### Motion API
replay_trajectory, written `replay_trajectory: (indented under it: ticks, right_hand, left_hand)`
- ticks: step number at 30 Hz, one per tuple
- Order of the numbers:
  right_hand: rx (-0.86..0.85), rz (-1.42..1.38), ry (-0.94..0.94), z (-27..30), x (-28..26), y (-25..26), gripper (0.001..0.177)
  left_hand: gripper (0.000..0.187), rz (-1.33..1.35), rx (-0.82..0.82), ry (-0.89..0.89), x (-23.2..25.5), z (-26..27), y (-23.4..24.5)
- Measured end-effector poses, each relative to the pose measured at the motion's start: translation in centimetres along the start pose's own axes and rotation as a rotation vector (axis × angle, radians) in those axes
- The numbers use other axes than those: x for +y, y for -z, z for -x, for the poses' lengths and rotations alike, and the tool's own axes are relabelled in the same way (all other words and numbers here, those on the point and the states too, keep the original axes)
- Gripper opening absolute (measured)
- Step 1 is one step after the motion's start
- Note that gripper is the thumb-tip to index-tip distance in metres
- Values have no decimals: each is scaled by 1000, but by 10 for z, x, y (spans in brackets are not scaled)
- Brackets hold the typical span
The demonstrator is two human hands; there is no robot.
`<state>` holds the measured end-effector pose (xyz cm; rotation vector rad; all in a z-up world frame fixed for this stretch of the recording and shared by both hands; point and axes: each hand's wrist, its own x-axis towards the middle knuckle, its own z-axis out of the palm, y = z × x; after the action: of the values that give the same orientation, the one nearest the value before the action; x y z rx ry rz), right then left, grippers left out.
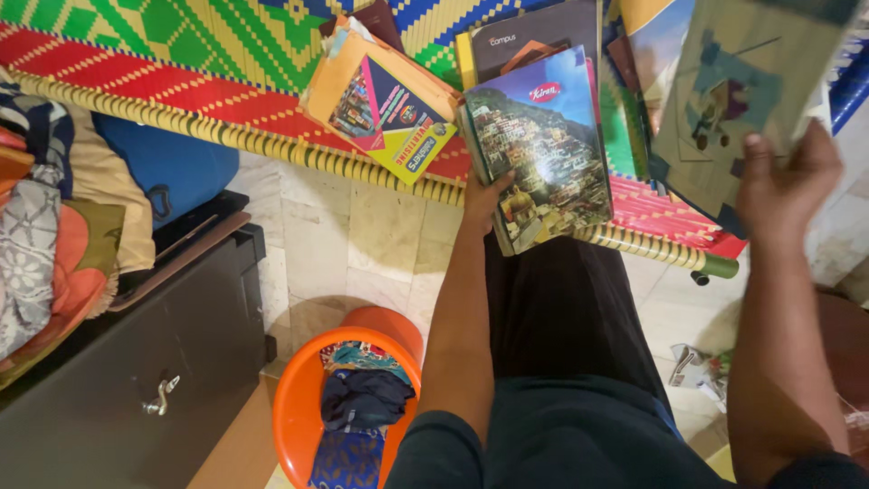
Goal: The person picks up several books and notebooks from a colorful woven surface, looks at their covers, and places them onto a shelf inside a cupboard.
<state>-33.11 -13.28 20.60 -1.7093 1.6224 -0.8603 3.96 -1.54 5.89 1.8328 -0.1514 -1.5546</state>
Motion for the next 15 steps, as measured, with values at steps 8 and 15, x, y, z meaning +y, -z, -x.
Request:
replay_trajectory:
  ticks: [8,15]
  right_hand:
    - [-332,-806,-730,7,-6,-60,45]
    - [-200,233,-174,69,29,-182,47]
  left_hand:
    - [58,238,-82,46,1,-6,16]
    - [77,540,-263,140,-11,-5,21]
